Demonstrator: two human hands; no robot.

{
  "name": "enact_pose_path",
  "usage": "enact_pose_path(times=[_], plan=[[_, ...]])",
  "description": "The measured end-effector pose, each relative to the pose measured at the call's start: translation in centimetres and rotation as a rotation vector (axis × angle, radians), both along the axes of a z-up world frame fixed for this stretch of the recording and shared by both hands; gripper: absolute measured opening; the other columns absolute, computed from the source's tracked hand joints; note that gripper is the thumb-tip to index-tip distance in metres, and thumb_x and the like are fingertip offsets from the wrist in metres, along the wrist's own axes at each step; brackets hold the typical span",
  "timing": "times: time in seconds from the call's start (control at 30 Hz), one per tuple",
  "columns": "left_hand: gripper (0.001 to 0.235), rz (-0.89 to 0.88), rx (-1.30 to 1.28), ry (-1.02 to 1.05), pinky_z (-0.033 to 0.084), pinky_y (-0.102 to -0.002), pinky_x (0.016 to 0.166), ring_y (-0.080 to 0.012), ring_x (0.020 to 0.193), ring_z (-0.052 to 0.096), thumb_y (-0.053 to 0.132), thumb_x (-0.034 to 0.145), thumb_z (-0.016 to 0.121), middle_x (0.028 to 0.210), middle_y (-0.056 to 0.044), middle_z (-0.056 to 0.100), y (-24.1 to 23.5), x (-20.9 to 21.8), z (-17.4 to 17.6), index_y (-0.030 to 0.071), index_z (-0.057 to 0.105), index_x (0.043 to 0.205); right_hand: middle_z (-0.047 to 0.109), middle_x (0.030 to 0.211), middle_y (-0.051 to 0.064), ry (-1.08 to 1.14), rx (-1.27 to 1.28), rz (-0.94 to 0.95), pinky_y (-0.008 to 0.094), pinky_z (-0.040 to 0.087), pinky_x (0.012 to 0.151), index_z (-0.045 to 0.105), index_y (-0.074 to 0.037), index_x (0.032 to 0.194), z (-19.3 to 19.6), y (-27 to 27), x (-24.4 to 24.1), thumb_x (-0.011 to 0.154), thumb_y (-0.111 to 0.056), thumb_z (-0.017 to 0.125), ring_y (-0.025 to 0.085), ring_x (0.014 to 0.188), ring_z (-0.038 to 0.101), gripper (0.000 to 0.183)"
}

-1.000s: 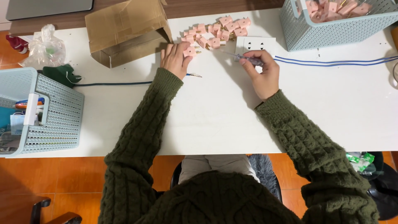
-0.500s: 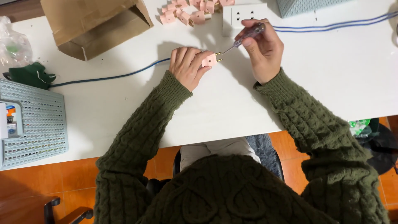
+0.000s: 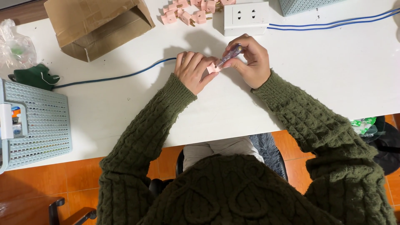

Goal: The person assembles electrical plugs by hand and with a screwdriver, connecting wires to the internal terminals and then securing the plug housings together.

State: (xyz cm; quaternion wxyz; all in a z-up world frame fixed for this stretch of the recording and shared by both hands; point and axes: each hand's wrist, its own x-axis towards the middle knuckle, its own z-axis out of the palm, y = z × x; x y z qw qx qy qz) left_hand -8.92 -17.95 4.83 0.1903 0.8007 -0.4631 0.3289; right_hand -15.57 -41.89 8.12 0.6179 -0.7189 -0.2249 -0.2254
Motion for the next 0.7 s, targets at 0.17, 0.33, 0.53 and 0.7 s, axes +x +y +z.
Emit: enact_pose_path(times=[0.17, 0.33, 0.53, 0.7], plan=[[0.028, 0.004, 0.011, 0.031, 0.043, -0.041, 0.092, -0.0236, 0.094, 0.059, 0.049, 0.115, 0.073, 0.101, 0.005, 0.066, 0.1, 0.2, -0.6, 0.023, 0.078, 0.124, 0.071, 0.116, 0.020, -0.018, -0.009, 0.011, 0.040, 0.064, 0.094, 0.063, 0.002, 0.124, 0.1, 0.4, 0.0, 0.105, -0.001, 0.090, 0.033, 0.102, 0.076, 0.034], [0.027, 0.008, -0.006, 0.056, 0.042, -0.040, 0.093, -0.0232, 0.094, 0.059, 0.050, 0.112, 0.077, 0.101, 0.006, 0.066, -0.1, 0.2, -1.3, 0.024, 0.077, 0.120, 0.070, 0.111, 0.015, -0.012, -0.053, -0.093, 0.035, 0.058, 0.089, 0.065, -0.001, 0.120, 0.2, 1.1, -0.2, 0.103, -0.006, 0.095, 0.026, 0.096, 0.071, 0.035], [0.036, -0.074, -0.118, 0.055, 0.045, -0.050, 0.093, -0.0252, 0.097, 0.058, 0.046, 0.091, 0.094, 0.094, 0.002, 0.057, -0.3, 2.1, -5.7, 0.020, 0.073, 0.104, 0.069, 0.106, 0.017, -0.119, -0.054, -0.081, 0.053, 0.064, 0.094, 0.066, 0.005, 0.117, -0.7, 1.7, 1.0, 0.094, -0.020, 0.102, 0.036, 0.101, 0.077, 0.049], [0.044, -0.051, -0.058, 0.164, 0.043, -0.049, 0.098, -0.0232, 0.105, 0.058, 0.057, 0.093, 0.088, 0.095, 0.001, 0.061, -0.3, 1.8, -6.3, 0.020, 0.075, 0.112, 0.069, 0.099, 0.015, -0.105, -0.087, -0.116, 0.046, 0.064, 0.091, 0.067, 0.006, 0.114, -1.9, 1.6, 1.4, 0.097, -0.015, 0.098, 0.033, 0.093, 0.077, 0.042]])
